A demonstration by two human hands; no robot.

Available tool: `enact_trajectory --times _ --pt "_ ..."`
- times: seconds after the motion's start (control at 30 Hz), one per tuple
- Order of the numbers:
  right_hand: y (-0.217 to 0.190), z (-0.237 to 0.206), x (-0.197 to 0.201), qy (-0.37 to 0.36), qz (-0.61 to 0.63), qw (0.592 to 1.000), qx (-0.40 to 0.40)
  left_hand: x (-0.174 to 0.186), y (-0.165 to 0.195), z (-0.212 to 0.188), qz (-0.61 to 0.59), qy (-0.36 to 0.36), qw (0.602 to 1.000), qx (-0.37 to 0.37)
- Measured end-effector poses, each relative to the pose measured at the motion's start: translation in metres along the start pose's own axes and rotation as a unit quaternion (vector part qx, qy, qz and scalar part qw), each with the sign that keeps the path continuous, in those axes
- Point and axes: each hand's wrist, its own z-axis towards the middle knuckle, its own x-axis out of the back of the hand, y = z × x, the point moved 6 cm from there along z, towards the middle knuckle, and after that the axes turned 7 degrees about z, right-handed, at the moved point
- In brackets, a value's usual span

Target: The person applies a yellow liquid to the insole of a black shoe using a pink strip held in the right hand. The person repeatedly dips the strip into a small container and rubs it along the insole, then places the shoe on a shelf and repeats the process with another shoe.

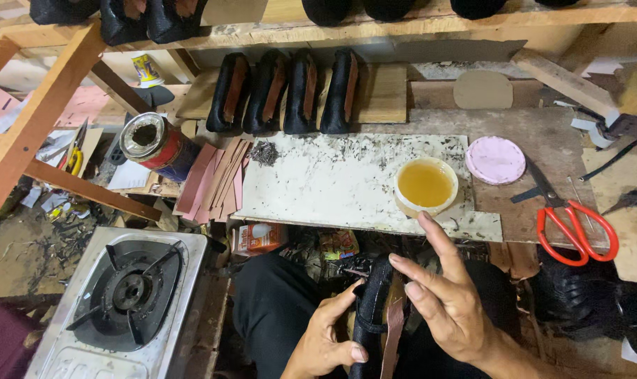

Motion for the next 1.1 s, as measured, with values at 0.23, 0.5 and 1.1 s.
enact_trajectory --times 0.23,0.5,1.1 --pt "-0.018 -0.004 -0.012 -0.005 -0.162 0.97 0.183 0.006 -0.011 -0.002 -0.012 0.047 0.999 -0.004" --pt "-0.018 -0.002 -0.023 -0.052 -0.171 0.962 0.205 0.017 -0.054 -0.01 -0.028 0.09 0.995 0.037" --pt "0.073 0.068 0.034 -0.018 -0.324 0.946 -0.01 0.038 -0.088 -0.048 -0.327 0.301 0.872 0.203"
